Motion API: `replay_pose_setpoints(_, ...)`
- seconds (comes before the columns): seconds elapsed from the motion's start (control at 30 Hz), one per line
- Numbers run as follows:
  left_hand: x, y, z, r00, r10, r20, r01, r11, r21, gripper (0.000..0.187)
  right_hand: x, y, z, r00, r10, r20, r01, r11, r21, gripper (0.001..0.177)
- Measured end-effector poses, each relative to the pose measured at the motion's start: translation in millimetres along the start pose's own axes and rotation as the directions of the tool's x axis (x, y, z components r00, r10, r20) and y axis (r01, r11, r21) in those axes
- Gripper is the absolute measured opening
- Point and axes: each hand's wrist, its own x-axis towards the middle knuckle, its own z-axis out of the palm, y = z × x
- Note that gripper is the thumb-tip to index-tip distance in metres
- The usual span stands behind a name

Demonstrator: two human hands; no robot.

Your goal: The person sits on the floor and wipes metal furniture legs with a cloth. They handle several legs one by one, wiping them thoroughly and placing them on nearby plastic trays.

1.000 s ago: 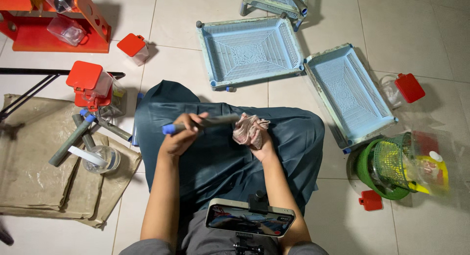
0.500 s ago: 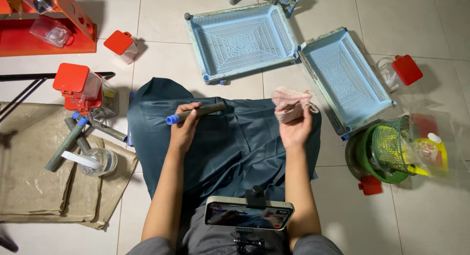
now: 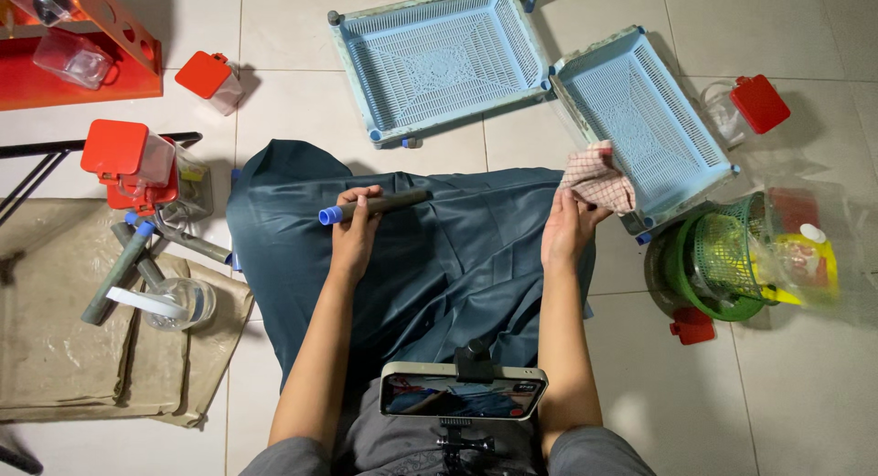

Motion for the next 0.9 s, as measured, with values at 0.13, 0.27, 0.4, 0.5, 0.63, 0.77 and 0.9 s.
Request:
replay_pose_setpoints(0.13, 4.5, -2.9, 8.4, 1.000, 0.008, 0.012, -0.006, 0.995, -0.100, 0.025, 13.9, 20.1, -10.8, 0.997, -0.048, -0.063, 0.034, 0.979, -0.203, 0.097)
replay_pose_setpoints(0.27, 10.0, -6.0, 14.7, 1.000, -0.003, -0.016, 0.001, 0.987, -0.162, 0.028, 29.1, 35.0, -4.8, 0.984, -0.023, -0.176, -0.030, 0.955, -0.294, 0.105)
replay_pose_setpoints(0.4, 14.4, -9.0, 14.3, 1.000, -0.011, -0.025, 0.006, 0.984, -0.176, 0.028, 28.8, 27.1, 15.3, 0.991, -0.069, -0.112, 0.013, 0.897, -0.442, 0.110)
replay_pose_setpoints(0.5, 19.8, -8.8, 13.9, 0.999, -0.022, -0.041, 0.014, 0.982, -0.189, 0.029, 32.7, 21.3, 30.8, 0.984, -0.001, -0.179, -0.087, 0.870, -0.485, 0.112)
replay_pose_setpoints(0.63, 28.3, -9.5, 15.9, 0.999, 0.006, -0.033, -0.013, 0.978, -0.209, 0.033, 35.5, 31.8, 32.8, 0.995, -0.035, -0.090, -0.018, 0.847, -0.531, 0.108)
replay_pose_setpoints(0.77, 35.6, -11.4, 23.0, 1.000, 0.019, 0.003, -0.017, 0.973, -0.231, 0.038, 32.5, 47.1, 25.9, 0.986, -0.072, 0.149, 0.157, 0.692, -0.705, 0.085)
replay_pose_setpoints(0.9, 45.5, -12.8, 41.6, 0.995, -0.093, 0.017, 0.095, 0.954, -0.283, 0.045, 33.3, 49.1, 40.3, 0.957, 0.061, 0.282, 0.189, 0.607, -0.772, 0.074)
